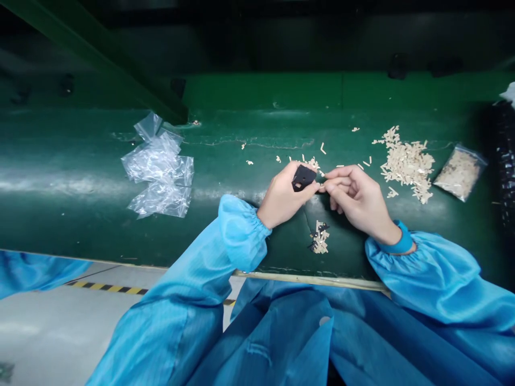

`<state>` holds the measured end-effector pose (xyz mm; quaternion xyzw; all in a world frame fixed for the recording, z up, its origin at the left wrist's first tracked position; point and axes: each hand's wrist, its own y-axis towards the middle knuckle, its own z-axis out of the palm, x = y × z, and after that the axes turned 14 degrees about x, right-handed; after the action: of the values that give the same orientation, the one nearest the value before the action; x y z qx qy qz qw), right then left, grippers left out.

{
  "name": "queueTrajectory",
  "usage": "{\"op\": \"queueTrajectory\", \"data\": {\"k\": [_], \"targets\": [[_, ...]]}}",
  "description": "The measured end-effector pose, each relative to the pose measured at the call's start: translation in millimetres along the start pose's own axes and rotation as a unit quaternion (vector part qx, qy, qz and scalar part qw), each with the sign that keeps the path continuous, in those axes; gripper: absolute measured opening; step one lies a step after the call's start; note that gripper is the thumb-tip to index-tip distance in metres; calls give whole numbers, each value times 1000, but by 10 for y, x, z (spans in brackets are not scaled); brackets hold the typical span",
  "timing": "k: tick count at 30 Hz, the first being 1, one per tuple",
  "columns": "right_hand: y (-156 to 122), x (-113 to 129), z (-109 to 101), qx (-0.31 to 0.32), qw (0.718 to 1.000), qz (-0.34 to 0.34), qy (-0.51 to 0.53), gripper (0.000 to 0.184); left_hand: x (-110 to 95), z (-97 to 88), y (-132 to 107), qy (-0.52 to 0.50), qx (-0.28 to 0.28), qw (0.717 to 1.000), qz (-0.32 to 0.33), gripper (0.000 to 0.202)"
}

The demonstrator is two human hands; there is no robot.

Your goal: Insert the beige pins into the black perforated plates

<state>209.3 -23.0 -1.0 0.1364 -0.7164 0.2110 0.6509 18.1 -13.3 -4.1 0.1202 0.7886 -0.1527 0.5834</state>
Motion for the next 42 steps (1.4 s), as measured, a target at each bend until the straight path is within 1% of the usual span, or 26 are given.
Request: {"op": "queueTrajectory", "data": {"k": [2, 3, 5, 7, 8, 12, 15, 17, 18, 20, 22, 23, 24, 25, 26, 28, 30, 31, 32, 33, 35, 38, 40, 42], "targets": [[8, 35, -19, 14, 1000, 21, 18, 25, -9, -20, 22, -76, 2, 997, -21, 21], [12, 51, -32, 32, 999, 36, 25, 26, -15, -33, 29, -101, 2, 994, -27, 22], [13, 81, -59, 77, 994, 63, 45, 26, -22, -62, 35, -126, -5, 992, -28, 22], [12, 102, -82, 101, 989, 78, 76, 26, -22, -87, 34, -140, -13, 990, -28, 23], [11, 109, -93, 99, 988, 79, 94, 25, -21, -96, 32, -146, -17, 989, -27, 24], [12, 115, -145, 56, 983, 76, 156, 20, -16, -111, 27, -153, -31, 987, -25, 24], [2, 130, -195, 66, 985, 82, 140, 17, -19, -104, 27, -154, -32, 987, -17, 23], [-11, 152, -224, 100, 988, 84, 81, 19, -22, -100, 24, -151, -31, 988, -13, 23], [-16, 164, -236, 130, 987, 87, 42, 21, -23, -99, 23, -149, -31, 988, -13, 23], [-24, 184, -248, 202, 974, 101, -17, 27, -24, -100, 19, -145, -32, 989, -17, 24], [-26, 192, -247, 256, 959, 120, -14, 33, -22, -101, 18, -143, -34, 989, -20, 24], [-26, 191, -242, 266, 955, 128, 6, 36, -21, -101, 19, -143, -35, 989, -20, 24], [-25, 188, -235, 259, 956, 132, 26, 38, -21, -100, 20, -143, -36, 989, -20, 24], [-23, 183, -227, 240, 962, 127, 41, 38, -20, -99, 21, -143, -37, 989, -21, 24], [-19, 177, -220, 208, 971, 114, 45, 36, -21, -97, 23, -143, -38, 989, -21, 24], [-5, 164, -206, 112, 991, 71, 27, 29, -23, -92, 24, -140, -38, 989, -23, 24], [15, 149, -193, 7, 999, 34, -14, 23, -26, -86, 22, -136, -39, 990, -25, 24], [26, 141, -187, -33, 998, 26, -36, 21, -26, -84, 19, -135, -39, 990, -25, 24], [34, 133, -181, -60, 996, 24, -55, 20, -26, -82, 16, -135, -40, 990, -25, 25], [39, 126, -174, -72, 995, 26, -68, 20, -26, -81, 13, -135, -40, 990, -25, 25], [31, 111, -158, -68, 995, 29, -74, 20, -24, -82, 8, -136, -39, 990, -24, 25], [-24, 91, -124, -28, 996, 7, -80, 20, -22, -86, 10, -135, -39, 990, -22, 24], [-74, 87, -93, 6, 990, -12, -139, 17, -20, -89, 17, -134, -41, 990, -23, 24], [-115, 97, -53, 38, 978, -14, -205, 14, -16, -92, 26, -133, -44, 990, -25, 24]]}}
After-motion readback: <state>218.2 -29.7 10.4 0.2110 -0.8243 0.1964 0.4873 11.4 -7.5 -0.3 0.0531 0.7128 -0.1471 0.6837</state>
